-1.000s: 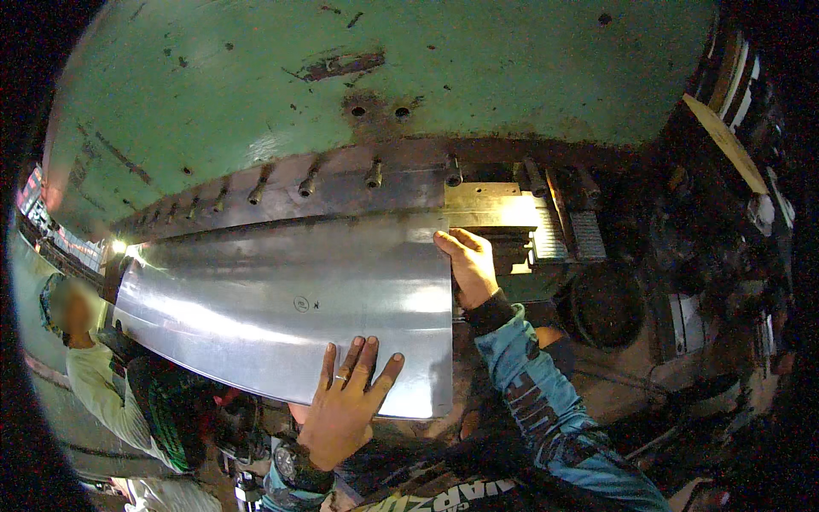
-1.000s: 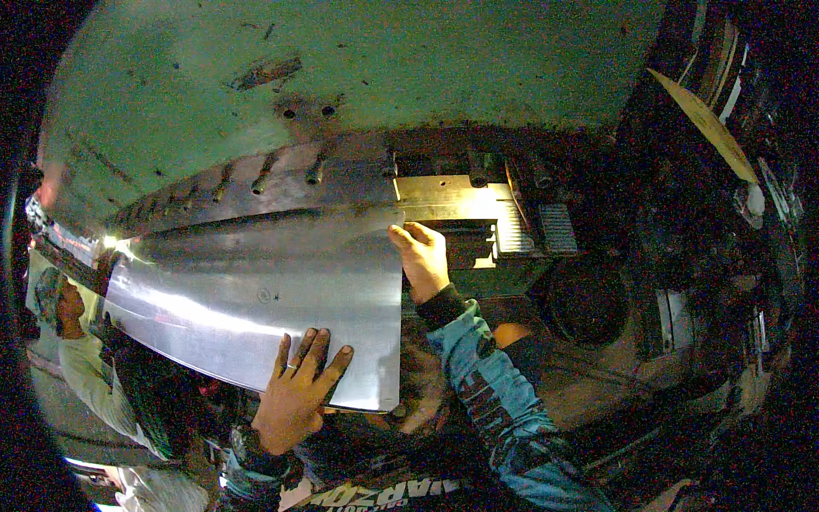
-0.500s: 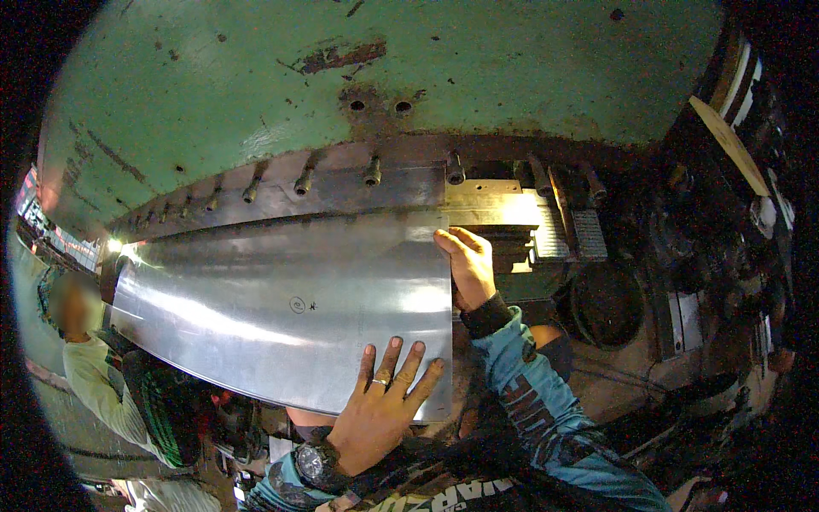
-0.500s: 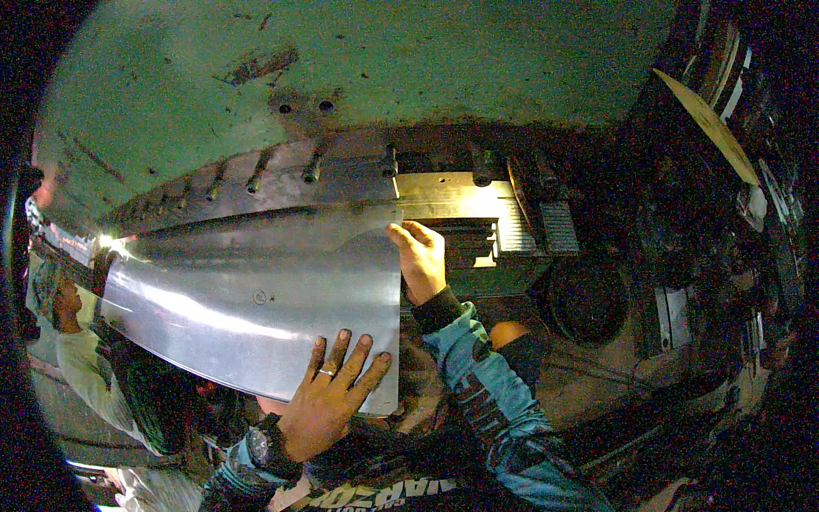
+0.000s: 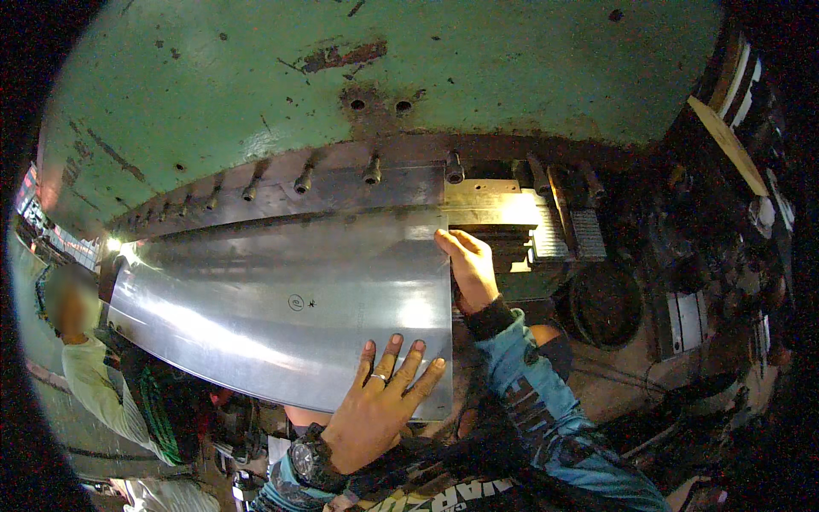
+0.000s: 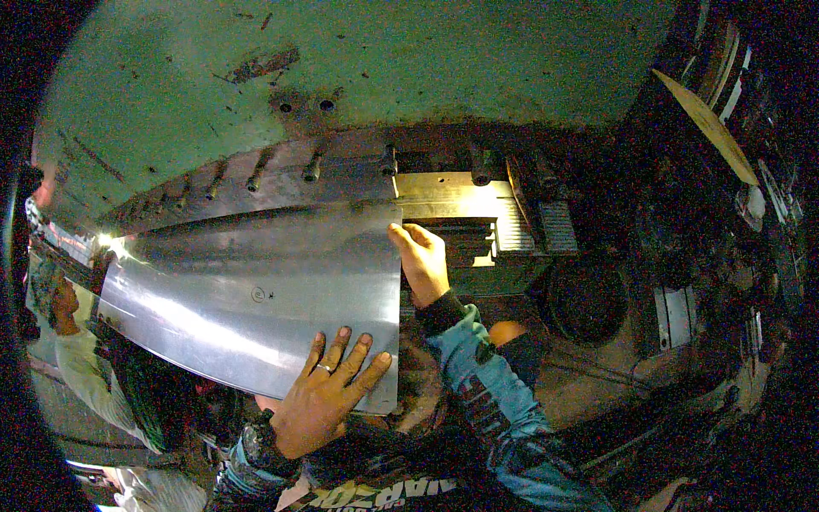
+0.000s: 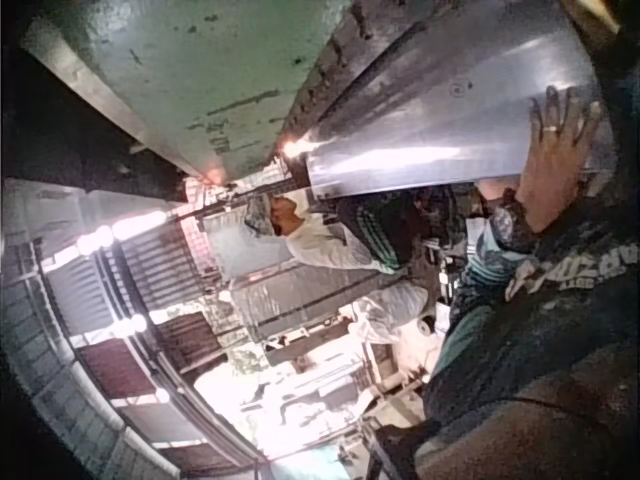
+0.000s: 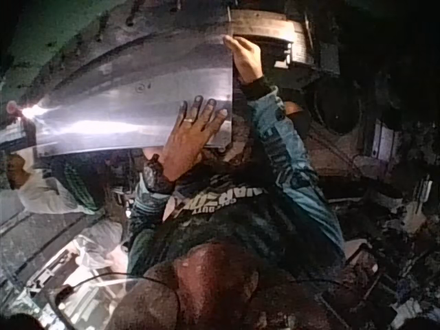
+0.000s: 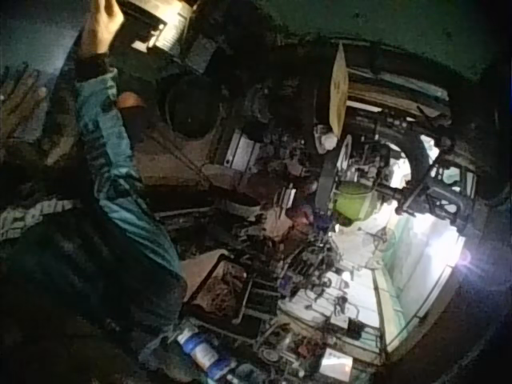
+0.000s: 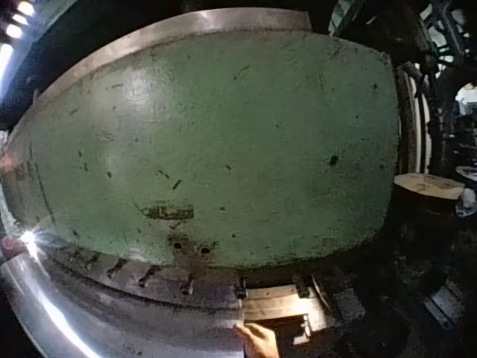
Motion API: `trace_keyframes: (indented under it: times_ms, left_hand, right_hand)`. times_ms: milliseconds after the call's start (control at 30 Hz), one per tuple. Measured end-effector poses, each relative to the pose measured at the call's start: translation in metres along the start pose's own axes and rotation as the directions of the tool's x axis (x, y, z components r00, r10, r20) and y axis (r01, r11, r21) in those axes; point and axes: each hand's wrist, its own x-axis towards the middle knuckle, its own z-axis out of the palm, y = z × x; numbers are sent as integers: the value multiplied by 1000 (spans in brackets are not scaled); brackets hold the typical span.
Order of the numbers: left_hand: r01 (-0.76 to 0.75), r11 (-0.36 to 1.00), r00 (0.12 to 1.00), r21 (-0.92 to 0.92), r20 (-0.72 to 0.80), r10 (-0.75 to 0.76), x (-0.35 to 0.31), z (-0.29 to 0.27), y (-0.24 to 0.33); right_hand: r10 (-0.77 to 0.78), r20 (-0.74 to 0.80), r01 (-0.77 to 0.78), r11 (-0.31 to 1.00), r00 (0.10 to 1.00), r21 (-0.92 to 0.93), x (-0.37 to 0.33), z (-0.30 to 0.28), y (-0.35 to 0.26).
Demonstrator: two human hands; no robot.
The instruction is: The person operates a large metal shearing machine to cut a sheet of metal. They position the sheet, activate the machine to cut, and remove the cut piece. A coworker assists by holding the sheet and removing cut pieces.
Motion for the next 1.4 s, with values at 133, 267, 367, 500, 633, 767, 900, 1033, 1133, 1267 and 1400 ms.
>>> trace_keyframes:
  times_ms: [133,267,367,500,633,767,900,1033,1133,1267,1400]
  left_hand:
    - [-17,1000,1000,8,-21,18,0,0,-1]
    - [-14,1000,1000,-23,18,14,0,-5,0]
    - [-16,1000,999,-3,44,16,3,-9,0]
    - [5,998,995,-70,96,2,3,-15,1]
    - [2,999,998,-43,69,1,2,-15,1]
    - [14,998,995,-62,104,-7,4,-15,1]
    - [7,998,997,-60,83,-2,4,-16,3]
    - [6,999,996,-43,93,-2,3,-18,2]
    - [1,999,995,-32,95,2,4,-18,1]
    - [8,999,995,-39,95,-4,4,-19,1]
    - [14,999,994,-49,105,-9,4,-21,2]
  right_hand:
    - [-377,-236,239,856,896,-459,-32,-30,-14]
    - [-594,-562,218,774,576,-595,-50,-119,-39]
    - [-675,-651,171,728,348,-664,-19,-185,-50]
    - [-57,-785,145,988,617,43,-7,-217,-35]
    - [-53,-712,57,998,701,-18,-8,-218,-25]
    - [-92,-765,108,994,637,-30,1,-219,-23]
    - [-126,-766,143,989,631,-45,8,-222,-20]
    - [-102,-810,64,995,578,-79,8,-224,-21]
    - [-142,-802,99,990,580,-104,9,-225,-19]
    - [-186,-790,130,982,584,-135,11,-229,-13]
    - [-233,-758,159,972,609,-171,13,-236,-8]
